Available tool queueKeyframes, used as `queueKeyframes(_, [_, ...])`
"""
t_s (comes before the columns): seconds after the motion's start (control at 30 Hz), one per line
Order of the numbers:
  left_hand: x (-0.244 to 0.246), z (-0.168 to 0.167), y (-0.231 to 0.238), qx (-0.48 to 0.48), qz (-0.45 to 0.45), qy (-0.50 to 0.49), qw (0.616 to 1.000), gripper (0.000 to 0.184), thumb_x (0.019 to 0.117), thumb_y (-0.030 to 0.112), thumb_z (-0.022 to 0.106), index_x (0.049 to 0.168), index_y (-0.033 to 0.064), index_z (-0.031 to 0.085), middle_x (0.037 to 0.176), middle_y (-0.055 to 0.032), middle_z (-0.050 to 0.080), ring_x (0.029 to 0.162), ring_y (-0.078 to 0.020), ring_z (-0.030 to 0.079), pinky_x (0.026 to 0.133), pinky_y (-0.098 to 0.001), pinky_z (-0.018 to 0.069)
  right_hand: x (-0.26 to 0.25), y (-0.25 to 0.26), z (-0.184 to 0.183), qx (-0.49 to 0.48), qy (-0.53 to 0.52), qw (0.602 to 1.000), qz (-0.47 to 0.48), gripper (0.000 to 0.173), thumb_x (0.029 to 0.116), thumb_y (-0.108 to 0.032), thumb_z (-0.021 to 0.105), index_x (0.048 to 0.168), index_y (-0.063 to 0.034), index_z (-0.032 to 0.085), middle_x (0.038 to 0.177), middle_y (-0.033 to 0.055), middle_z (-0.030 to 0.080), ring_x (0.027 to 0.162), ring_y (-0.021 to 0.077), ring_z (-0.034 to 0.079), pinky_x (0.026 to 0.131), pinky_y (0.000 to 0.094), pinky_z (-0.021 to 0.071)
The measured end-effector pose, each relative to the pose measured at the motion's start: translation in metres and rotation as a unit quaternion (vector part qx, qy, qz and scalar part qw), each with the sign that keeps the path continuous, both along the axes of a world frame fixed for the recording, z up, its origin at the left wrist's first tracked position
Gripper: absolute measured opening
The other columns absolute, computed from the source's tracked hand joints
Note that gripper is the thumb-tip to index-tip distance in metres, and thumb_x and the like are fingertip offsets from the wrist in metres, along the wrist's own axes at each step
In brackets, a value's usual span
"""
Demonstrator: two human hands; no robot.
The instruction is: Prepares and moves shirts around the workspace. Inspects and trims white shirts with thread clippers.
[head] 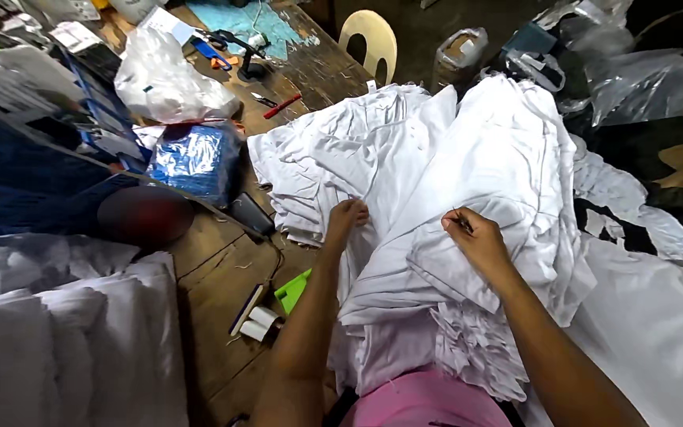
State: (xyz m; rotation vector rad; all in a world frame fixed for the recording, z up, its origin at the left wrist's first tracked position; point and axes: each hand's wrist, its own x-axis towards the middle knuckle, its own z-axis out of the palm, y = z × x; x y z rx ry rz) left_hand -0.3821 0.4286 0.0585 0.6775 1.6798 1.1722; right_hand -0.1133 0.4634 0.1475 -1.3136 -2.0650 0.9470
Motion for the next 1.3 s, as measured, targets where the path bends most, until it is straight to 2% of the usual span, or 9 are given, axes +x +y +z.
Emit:
queueKeyframes(0.17, [0.02,0.021,0.057,0.057,0.191,-0.153,0.968,0.02,0.1047,0.018,0.055,0.107,-0.0019,0.057,0.079,-0.0031,0.06,0.061,-0.0057,0.056,0.058,-0.0212,0.0504,-0.006,0.011,0.002,-0.087,0.21,0.972,-0.061,0.019,0.1049,-0.013,0.051,0.113,-0.003,0.066,0.093,-0.0014,0.069,0.052,-0.0016,0.046,0.048,0.0165,0.0407])
queueKeyframes(0.27, [0.055,0.059,0.041,0.177,-0.054,-0.047,0.982,0.014,0.1017,0.005,0.054,0.098,-0.0079,0.06,0.075,-0.0044,0.058,0.063,-0.0071,0.056,0.062,-0.024,0.051,-0.003,0.016,0.002,-0.132,0.398,0.904,-0.085,0.032,0.108,-0.026,0.046,0.133,-0.0095,0.056,0.12,-0.0016,0.07,0.044,-0.0038,0.041,0.041,0.0127,0.0378])
queueKeyframes(0.33, [0.091,0.074,0.005,0.259,-0.312,0.172,0.898,0.016,0.0964,0.005,0.063,0.094,-0.009,0.07,0.086,-0.0158,0.07,0.081,-0.0217,0.069,0.081,-0.0384,0.057,0.004,0.015,0.0,-0.138,0.419,0.896,-0.043,0.063,0.1001,-0.04,0.062,0.152,-0.0148,0.037,0.136,-0.0013,0.065,0.048,-0.0034,0.046,0.044,0.0127,0.0405])
queueKeyframes(0.43, [0.096,0.079,-0.044,0.326,-0.353,0.265,0.836,0.021,0.0971,0.011,0.064,0.105,-0.0065,0.073,0.096,-0.0195,0.074,0.092,-0.0308,0.073,0.089,-0.0474,0.0565,-0.001,0.006,0.002,-0.127,0.301,0.943,-0.068,0.037,0.0915,-0.003,0.067,0.128,-0.0021,0.06,0.099,-0.0014,0.072,0.061,-0.0007,0.059,0.05,0.0152,0.0472])
queueKeyframes(0.57, [0.009,0.055,-0.093,0.003,-0.18,0.341,0.922,0.037,0.0983,0.007,0.06,0.133,-0.0056,0.063,0.129,-0.0264,0.065,0.122,-0.0392,0.062,0.108,-0.0524,0.0469,-0.002,0.0,-0.006,-0.128,0.307,0.936,-0.114,0.014,0.0969,0.001,0.054,0.103,-0.0019,0.067,0.086,-0.0032,0.07,0.058,-0.0022,0.056,0.051,0.0149,0.0469])
queueKeyframes(0.73, [-0.032,0.005,-0.132,-0.376,-0.18,0.396,0.818,0.042,0.0983,0.01,0.061,0.137,-0.0064,0.057,0.141,-0.033,0.053,0.132,-0.0505,0.05,0.107,-0.0665,0.0398,0.01,0.01,-0.01,-0.256,0.635,0.673,-0.278,0.034,0.1129,-0.024,0.02,0.102,-0.0128,0.05,0.072,-0.0011,0.059,0.055,0.0055,0.055,0.054,0.0215,0.0507])
queueKeyframes(0.8, [-0.033,-0.003,-0.134,-0.382,-0.171,0.407,0.812,0.035,0.0987,0.009,0.06,0.131,-0.0039,0.063,0.134,-0.0298,0.059,0.127,-0.0469,0.056,0.103,-0.063,0.0456,0.011,0.005,-0.01,-0.265,0.669,0.644,-0.26,0.035,0.1133,-0.027,0.021,0.118,-0.0108,0.052,0.093,0.0042,0.066,0.082,0.0119,0.068,0.075,0.0307,0.0594])
queueKeyframes(1.1, [-0.031,-0.004,-0.135,-0.369,-0.294,0.373,0.799,0.075,0.0832,0.019,0.081,0.147,-0.0012,0.048,0.146,-0.0344,0.046,0.135,-0.0518,0.046,0.107,-0.0661,0.0422,0.033,0.004,-0.035,-0.189,0.498,0.828,-0.174,0.033,0.1112,-0.016,0.034,0.138,-0.0063,0.051,0.12,-0.0021,0.064,0.108,-0.0007,0.061,0.095,0.0204,0.0512])
queueKeyframes(1.3, [-0.025,-0.002,-0.127,-0.366,-0.26,0.398,0.8,0.039,0.0945,0.013,0.066,0.13,-0.0043,0.061,0.129,-0.0294,0.062,0.122,-0.047,0.059,0.099,-0.0641,0.0478,0.037,0.004,-0.04,-0.192,0.538,0.808,-0.145,0.033,0.1102,-0.017,0.037,0.136,-0.0084,0.055,0.121,-0.0011,0.067,0.111,0.003,0.063,0.098,0.0244,0.0527])
